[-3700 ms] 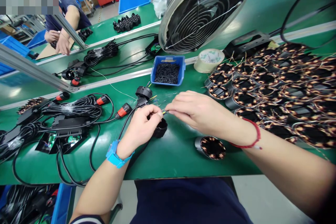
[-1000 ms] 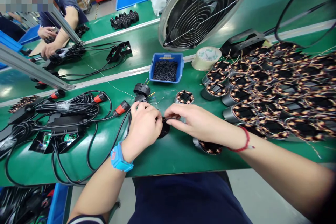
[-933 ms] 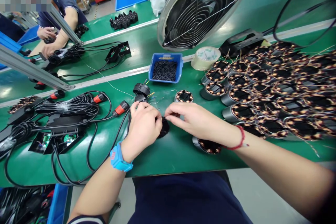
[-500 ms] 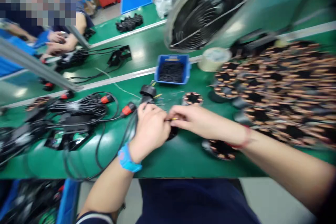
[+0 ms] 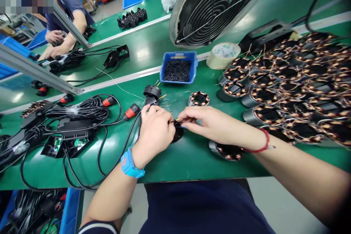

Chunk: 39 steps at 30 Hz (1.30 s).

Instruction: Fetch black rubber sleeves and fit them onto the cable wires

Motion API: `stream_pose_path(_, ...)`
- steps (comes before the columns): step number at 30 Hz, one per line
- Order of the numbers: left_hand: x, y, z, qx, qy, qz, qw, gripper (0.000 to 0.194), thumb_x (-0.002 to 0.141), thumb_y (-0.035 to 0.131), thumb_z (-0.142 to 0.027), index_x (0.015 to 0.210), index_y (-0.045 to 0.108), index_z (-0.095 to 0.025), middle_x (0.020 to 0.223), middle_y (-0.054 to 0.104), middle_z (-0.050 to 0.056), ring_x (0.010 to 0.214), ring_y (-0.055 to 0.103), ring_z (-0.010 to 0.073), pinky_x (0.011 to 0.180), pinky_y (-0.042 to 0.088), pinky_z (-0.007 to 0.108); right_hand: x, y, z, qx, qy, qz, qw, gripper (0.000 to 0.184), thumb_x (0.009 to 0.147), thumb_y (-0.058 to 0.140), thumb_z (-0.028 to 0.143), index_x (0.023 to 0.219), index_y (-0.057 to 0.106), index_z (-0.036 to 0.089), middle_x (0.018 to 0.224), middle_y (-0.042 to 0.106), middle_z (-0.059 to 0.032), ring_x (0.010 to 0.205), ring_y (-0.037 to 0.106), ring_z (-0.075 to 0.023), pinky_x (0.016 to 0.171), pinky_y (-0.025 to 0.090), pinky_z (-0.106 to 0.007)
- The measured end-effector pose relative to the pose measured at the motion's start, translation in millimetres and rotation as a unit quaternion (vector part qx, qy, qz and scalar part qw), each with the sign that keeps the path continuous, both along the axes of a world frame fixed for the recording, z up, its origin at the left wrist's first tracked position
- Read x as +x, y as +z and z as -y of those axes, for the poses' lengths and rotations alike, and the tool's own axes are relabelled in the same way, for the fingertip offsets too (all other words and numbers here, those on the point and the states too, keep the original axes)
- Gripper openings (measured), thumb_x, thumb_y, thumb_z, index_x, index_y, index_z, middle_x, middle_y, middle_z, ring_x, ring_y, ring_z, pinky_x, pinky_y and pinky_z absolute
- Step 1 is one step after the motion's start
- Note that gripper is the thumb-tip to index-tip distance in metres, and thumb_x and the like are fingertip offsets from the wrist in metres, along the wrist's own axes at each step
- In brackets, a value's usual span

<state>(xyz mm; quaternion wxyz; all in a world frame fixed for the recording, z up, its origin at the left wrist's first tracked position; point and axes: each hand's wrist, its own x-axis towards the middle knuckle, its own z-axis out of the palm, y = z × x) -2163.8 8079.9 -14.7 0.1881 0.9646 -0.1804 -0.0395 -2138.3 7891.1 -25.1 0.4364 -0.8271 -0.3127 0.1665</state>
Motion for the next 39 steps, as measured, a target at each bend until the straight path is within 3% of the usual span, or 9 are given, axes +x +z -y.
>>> stream_pose_path(6, 0, 0.0, 0, -0.001, 0.001, 0.000, 1.000, 0.011, 0.078, 0.052, -0.015, 0.073, 0.060, -0.020, 0.084, 0.067, 0.000, 0.098, 0.051, 0.0198, 0.106, 0.021, 0.045, 0, -5.9, -8, -0.015, -0.041, -0.003, 0.999, 0.018, 0.089, 0.046, 0.027, 0.089, 0.062, 0.018, 0.082, 0.065, -0.0009, 0.072, 0.057, -0.0149, 0.068, 0.041, -0.028)
stream_pose_path(10, -1, -0.7, 0, -0.001, -0.006, 0.004, 1.000, 0.010, 0.079, 0.053, -0.016, 0.074, 0.060, -0.020, 0.084, 0.066, 0.000, 0.098, 0.051, 0.0204, 0.106, 0.022, 0.046, 1, -3.6, -11, -0.046, 0.006, -0.044, 0.998, 0.018, 0.088, 0.047, 0.026, 0.081, 0.062, 0.018, 0.077, 0.064, -0.0011, 0.069, 0.056, -0.0156, 0.065, 0.040, -0.028)
stream_pose_path(14, -1, -0.2, 1, -0.038, -0.008, 0.009, 0.999, 0.010, 0.081, 0.054, -0.016, 0.088, 0.060, -0.020, 0.089, 0.066, 0.001, 0.098, 0.053, 0.0197, 0.106, 0.025, 0.045, 12, 7.2, 7, -0.047, 0.051, -0.059, 0.996, 0.027, 0.085, 0.048, 0.024, 0.108, 0.061, 0.019, 0.097, 0.065, -0.0037, 0.082, 0.060, -0.0178, 0.071, 0.046, -0.029)
stream_pose_path(17, 0, 3.4, 0, -0.156, -0.005, 0.023, 0.987, 0.012, 0.084, 0.053, -0.017, 0.095, 0.058, -0.020, 0.099, 0.066, 0.002, 0.100, 0.056, 0.0168, 0.101, 0.035, 0.037, 38, 10.7, 23, -0.033, -0.128, -0.027, 0.991, 0.034, 0.085, 0.047, 0.022, 0.117, 0.055, 0.017, 0.104, 0.064, -0.0075, 0.088, 0.062, -0.0203, 0.078, 0.049, -0.033)
stream_pose_path(21, 8, 12.5, -8, -0.303, 0.054, 0.098, 0.946, 0.009, 0.087, 0.051, -0.018, 0.086, 0.059, -0.019, 0.099, 0.066, 0.004, 0.099, 0.059, 0.0156, 0.096, 0.042, 0.033, 83, 2.5, 21, -0.153, -0.345, 0.030, 0.925, 0.046, 0.086, 0.056, 0.034, 0.124, 0.048, 0.009, 0.105, 0.064, -0.0148, 0.095, 0.061, -0.0297, 0.087, 0.046, -0.043)
stream_pose_path(23, 15, 18.0, -17, -0.346, 0.099, 0.128, 0.924, 0.010, 0.087, 0.051, -0.019, 0.085, 0.060, -0.018, 0.097, 0.066, 0.004, 0.097, 0.060, 0.0158, 0.093, 0.045, 0.032, 101, -4.7, 12, -0.186, -0.340, -0.030, 0.922, 0.051, 0.084, 0.061, 0.041, 0.120, 0.050, 0.006, 0.103, 0.064, -0.0186, 0.096, 0.061, -0.0333, 0.086, 0.046, -0.044)
stream_pose_path(29, 31, 33.4, -42, -0.388, 0.176, 0.134, 0.895, 0.014, 0.086, 0.053, -0.027, 0.087, 0.062, -0.016, 0.095, 0.065, 0.005, 0.093, 0.060, 0.0155, 0.088, 0.047, 0.030, 118, -12.2, 0, -0.113, -0.316, -0.154, 0.929, 0.009, 0.082, 0.047, 0.018, 0.079, 0.054, 0.014, 0.073, 0.066, -0.0136, 0.063, 0.064, -0.0224, 0.062, 0.050, -0.032)
stream_pose_path(36, 37, 43.9, -74, -0.367, 0.197, 0.108, 0.903, 0.017, 0.082, 0.055, -0.031, 0.086, 0.063, -0.015, 0.094, 0.066, 0.005, 0.091, 0.060, 0.0171, 0.086, 0.047, 0.030, 89, 18.3, 11, -0.036, -0.249, -0.118, 0.961, 0.012, 0.077, 0.046, 0.024, 0.070, 0.052, 0.018, 0.059, 0.055, -0.0021, 0.055, 0.053, -0.0162, 0.052, 0.042, -0.026)
stream_pose_path(39, 28, 39.1, -83, -0.284, 0.187, 0.053, 0.939, 0.021, 0.083, 0.052, -0.035, 0.084, 0.062, -0.016, 0.090, 0.066, 0.005, 0.087, 0.059, 0.0183, 0.083, 0.047, 0.031, 58, 40.3, 34, -0.001, -0.173, -0.059, 0.983, 0.020, 0.079, 0.046, 0.033, 0.071, 0.055, 0.017, 0.062, 0.052, 0.0004, 0.058, 0.050, -0.0153, 0.055, 0.041, -0.026)
